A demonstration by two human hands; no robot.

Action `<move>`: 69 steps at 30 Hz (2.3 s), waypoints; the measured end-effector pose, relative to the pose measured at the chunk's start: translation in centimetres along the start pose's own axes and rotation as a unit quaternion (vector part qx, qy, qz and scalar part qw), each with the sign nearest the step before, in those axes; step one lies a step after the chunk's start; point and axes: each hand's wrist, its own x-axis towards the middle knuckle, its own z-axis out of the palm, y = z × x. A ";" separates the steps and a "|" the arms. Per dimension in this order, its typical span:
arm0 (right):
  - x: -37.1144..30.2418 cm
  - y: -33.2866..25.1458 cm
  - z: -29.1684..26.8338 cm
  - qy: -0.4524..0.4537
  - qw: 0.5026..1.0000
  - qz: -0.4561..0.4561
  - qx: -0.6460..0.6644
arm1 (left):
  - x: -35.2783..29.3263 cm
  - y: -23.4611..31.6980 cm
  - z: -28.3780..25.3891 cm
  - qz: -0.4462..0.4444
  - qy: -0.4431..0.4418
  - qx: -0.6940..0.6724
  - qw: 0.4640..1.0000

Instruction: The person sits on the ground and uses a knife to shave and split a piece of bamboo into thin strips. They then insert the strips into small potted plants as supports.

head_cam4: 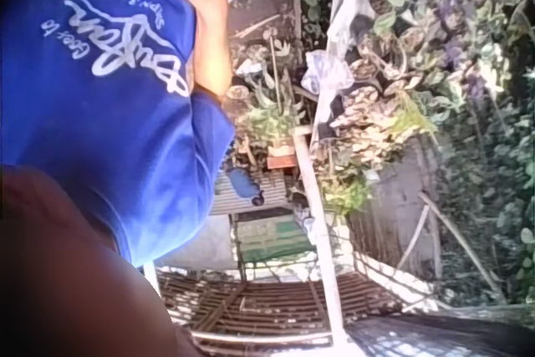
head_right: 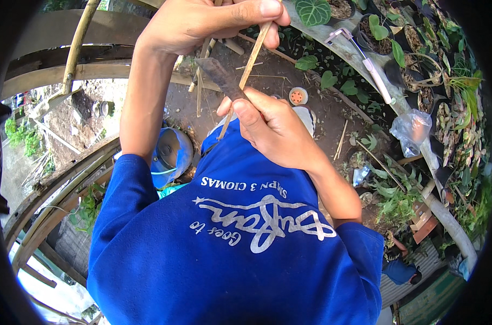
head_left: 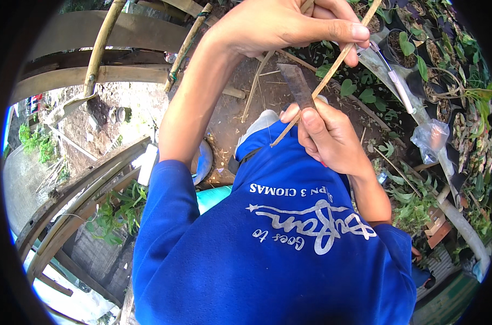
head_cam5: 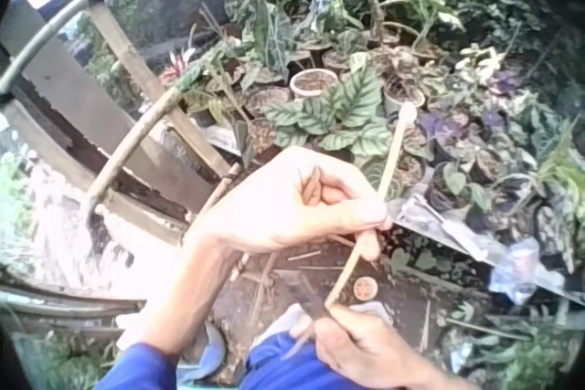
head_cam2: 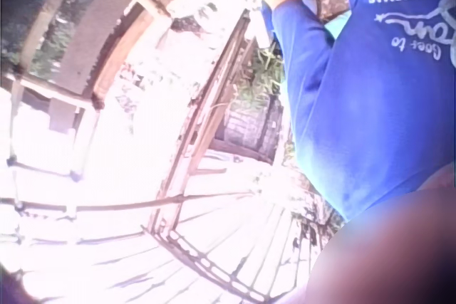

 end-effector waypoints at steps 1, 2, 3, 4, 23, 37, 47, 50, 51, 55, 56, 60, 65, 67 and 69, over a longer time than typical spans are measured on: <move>0.0 0.0 -0.1 -0.003 1.000 0.003 -0.002 | 0.0 0.0 -0.1 -0.020 0.017 0.022 0.999; 0.1 -0.1 -0.3 -0.005 1.000 -0.005 -0.010 | 0.0 0.0 -0.3 -0.039 0.034 0.043 0.998; 0.1 -0.2 -0.5 -0.006 1.000 -0.013 -0.017 | 0.1 -0.2 -0.1 -0.027 0.053 0.050 0.997; 0.2 -0.2 -0.6 -0.008 0.999 -0.020 -0.025 | 0.1 -0.3 -0.2 -0.040 0.066 0.044 0.996; 0.5 5.7 -1.7 0.031 0.959 -0.042 -0.280 | -1.0 -0.6 -7.5 0.114 0.332 -0.067 0.934; 2.6 3.1 -3.8 0.140 0.982 -0.109 -0.059 | -1.7 -5.3 -2.5 0.162 0.416 -0.237 0.863; 1.0 4.8 -4.3 0.163 0.985 -0.056 -0.024 | -3.4 -5.2 -4.0 0.222 0.388 -0.207 0.870; 1.0 4.5 -4.1 0.146 0.986 -0.068 -0.049 | -2.7 -5.9 -2.5 0.226 0.362 -0.207 0.880; 1.3 4.5 -4.0 0.124 0.986 -0.089 -0.063 | -2.3 -6.3 -1.8 0.214 0.370 -0.200 0.882; 2.2 5.3 -3.5 0.121 0.991 -0.050 -0.006 | -1.3 -7.7 -0.6 0.168 0.428 -0.207 0.864; 2.3 5.6 -3.7 0.134 0.990 -0.044 -0.004 | -1.4 -7.9 -0.8 0.172 0.425 -0.202 0.866; 0.3 7.2 -5.8 0.129 0.991 -0.040 -0.008 | -2.1 -8.1 -2.6 0.165 0.453 -0.156 0.862; -3.5 9.6 -8.0 0.343 0.907 0.032 -0.242 | -1.9 -7.6 -4.2 0.163 0.535 -0.057 0.827; -5.2 10.4 -8.4 0.382 0.882 0.068 -0.268 | -0.8 -8.0 -3.5 0.153 0.539 -0.062 0.826; -6.6 10.8 -7.8 0.381 0.899 -0.016 -0.214 | 0.7 -9.0 -1.7 0.145 0.525 -0.082 0.835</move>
